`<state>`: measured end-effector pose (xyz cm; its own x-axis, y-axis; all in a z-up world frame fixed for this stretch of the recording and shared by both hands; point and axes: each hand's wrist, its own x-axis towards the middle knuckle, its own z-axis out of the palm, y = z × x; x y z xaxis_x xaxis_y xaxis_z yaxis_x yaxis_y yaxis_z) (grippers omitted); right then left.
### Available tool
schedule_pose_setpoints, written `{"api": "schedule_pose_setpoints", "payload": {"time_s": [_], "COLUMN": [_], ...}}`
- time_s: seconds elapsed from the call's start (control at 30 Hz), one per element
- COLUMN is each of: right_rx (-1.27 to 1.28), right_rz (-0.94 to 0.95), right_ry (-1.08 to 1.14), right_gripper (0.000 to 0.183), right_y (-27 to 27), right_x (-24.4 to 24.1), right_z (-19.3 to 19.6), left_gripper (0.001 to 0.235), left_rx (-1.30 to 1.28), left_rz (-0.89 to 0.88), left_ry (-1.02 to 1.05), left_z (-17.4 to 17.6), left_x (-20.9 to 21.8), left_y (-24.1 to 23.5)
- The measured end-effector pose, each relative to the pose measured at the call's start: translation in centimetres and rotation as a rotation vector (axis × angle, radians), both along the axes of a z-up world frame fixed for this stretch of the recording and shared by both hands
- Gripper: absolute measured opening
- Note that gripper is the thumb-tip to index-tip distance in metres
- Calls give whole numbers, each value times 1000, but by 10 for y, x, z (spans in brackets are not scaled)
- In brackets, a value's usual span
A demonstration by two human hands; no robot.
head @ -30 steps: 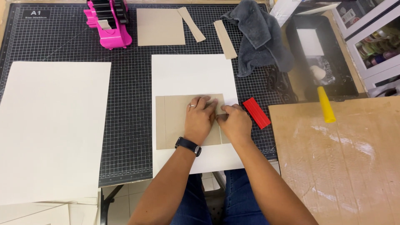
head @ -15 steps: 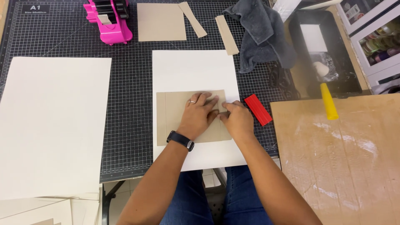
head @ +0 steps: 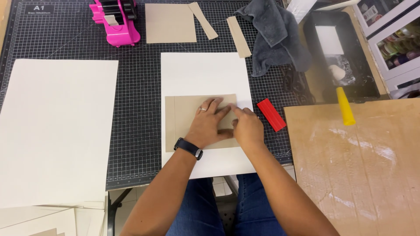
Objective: Applying glue to cardboard strips and assembling them onto a larger sheet
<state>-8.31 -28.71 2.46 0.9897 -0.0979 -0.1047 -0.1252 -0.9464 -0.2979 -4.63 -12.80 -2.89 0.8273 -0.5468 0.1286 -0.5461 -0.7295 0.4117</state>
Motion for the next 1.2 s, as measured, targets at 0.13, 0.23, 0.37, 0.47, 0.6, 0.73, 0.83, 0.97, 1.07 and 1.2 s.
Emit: {"api": "schedule_pose_setpoints", "payload": {"time_s": [0.13, 0.23, 0.37, 0.47, 0.6, 0.73, 0.83, 0.97, 1.07, 1.2], "right_rx": [-4, 233, 493, 616, 579, 523, 516, 555, 583, 724], "right_rz": [31, -100, -292, -329, -316, -283, -271, -215, -152, -94], "right_ry": [-33, -59, 13, 71, 95, 105, 123, 88, 90, 96], "right_gripper": [51, 40, 36, 39, 42, 44, 48, 47, 45, 41], "right_y": [-11, -31, -42, -38, -24, -23, -24, -27, -36, -47], "right_x": [0, 15, 27, 26, 9, 11, 10, 10, 8, 20], "right_z": [-7, -13, -16, -13, 12, 16, 16, 15, 11, 21], "left_gripper": [92, 98, 98, 97, 95, 95, 92, 93, 93, 101], "left_rx": [34, 58, 74, 51, 25, 0, -26, 22, 77, 144], "left_rz": [4, 7, 7, 0, 0, -26, -50, -110, -140, -135], "left_ry": [-22, 12, 28, -8, -49, -77, -49, -60, -61, -22], "left_z": [-2, 2, 5, -1, -4, -5, -1, 8, 6, 11], "left_x": [-2, -1, -6, -5, -9, -7, -9, -8, -8, -2], "left_y": [-3, -2, -3, -2, -1, -1, -2, -2, -2, 0]}}
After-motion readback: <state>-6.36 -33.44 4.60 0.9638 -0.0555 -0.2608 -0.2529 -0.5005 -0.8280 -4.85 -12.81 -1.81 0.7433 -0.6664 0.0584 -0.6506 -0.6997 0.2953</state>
